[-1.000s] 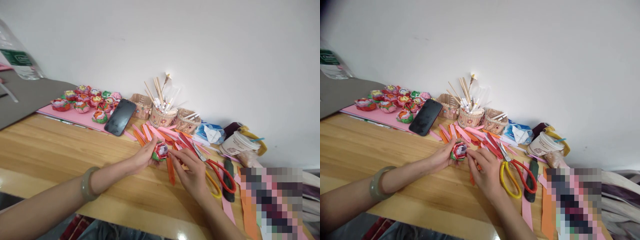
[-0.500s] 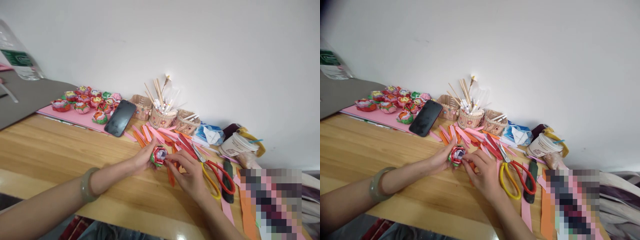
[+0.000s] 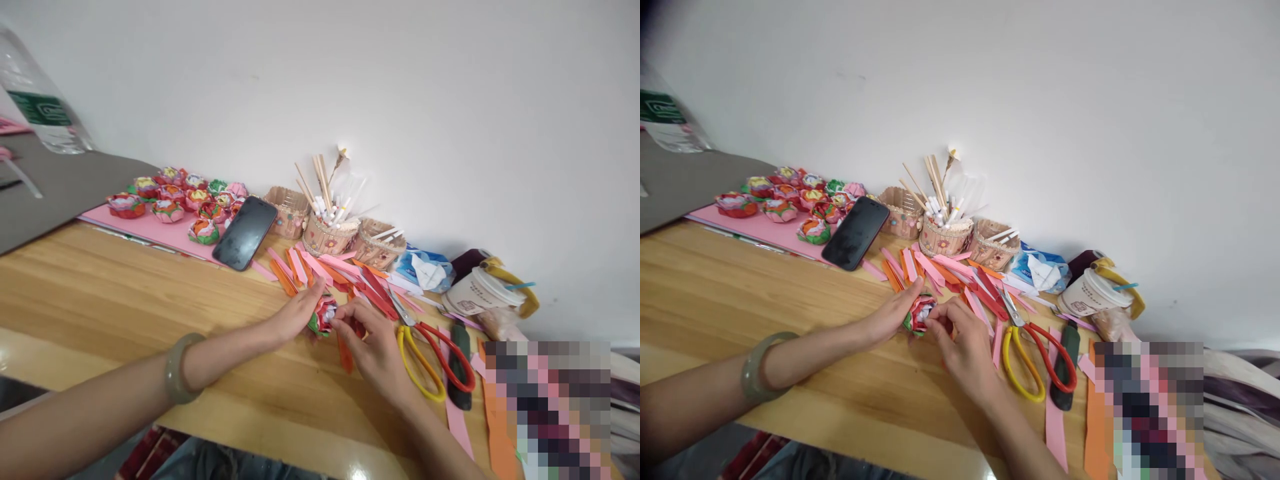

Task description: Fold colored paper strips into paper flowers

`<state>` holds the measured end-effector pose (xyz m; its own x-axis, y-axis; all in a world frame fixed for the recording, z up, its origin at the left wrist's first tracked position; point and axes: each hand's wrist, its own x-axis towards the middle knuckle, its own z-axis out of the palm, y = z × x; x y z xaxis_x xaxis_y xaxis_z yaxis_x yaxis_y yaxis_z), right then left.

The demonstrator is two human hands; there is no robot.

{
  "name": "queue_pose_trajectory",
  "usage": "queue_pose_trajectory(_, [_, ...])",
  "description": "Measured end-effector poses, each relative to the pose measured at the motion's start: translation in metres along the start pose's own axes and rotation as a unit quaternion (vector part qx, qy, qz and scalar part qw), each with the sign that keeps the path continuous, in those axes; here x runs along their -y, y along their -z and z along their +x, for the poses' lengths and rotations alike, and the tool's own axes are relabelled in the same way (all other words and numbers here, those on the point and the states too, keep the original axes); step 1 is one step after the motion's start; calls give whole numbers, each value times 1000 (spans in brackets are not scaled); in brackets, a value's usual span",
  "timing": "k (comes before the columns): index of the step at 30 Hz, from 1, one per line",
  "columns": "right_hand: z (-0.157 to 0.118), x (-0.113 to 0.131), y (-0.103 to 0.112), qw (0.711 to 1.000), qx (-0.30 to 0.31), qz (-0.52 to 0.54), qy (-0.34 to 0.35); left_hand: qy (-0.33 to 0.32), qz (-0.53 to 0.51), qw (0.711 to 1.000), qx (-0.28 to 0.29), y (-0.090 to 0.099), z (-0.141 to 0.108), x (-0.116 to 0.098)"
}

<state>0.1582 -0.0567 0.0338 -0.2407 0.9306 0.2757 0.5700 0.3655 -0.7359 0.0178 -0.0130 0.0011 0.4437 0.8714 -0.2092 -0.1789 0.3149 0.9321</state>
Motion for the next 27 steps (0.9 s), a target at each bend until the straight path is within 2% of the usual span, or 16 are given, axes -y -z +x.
queue_pose_trajectory(4, [1, 0, -3, 999, -22, -1, -26, -21, 19, 1000, 1, 1, 1, 1])
queue_pose_trajectory(7, [2, 2, -1, 999, -23, 21, -42, 3, -11, 1000, 14, 1, 0, -2])
queue_pose_trajectory(11, [1, 0, 3, 999, -17, 30, -18, 59, -74, 995, 21, 1, -1, -5])
queue_pose_trajectory(16, [-1, -5, 6, 997, -72, 23, 1, 91, -93, 991, 19, 0, -3, -12])
queue_pose_trajectory(19, [-1, -4, 7, 997, -77, 9, 21, 101, -92, 990, 19, -1, -4, -15])
queue_pose_trajectory(23, [-1, -1, 6, 996, -60, -34, 58, 87, -80, 993, 21, 0, -3, -12])
queue_pose_trajectory(27, [-2, 0, 5, 996, -32, -48, 69, 29, -37, 999, 27, 3, -2, -4])
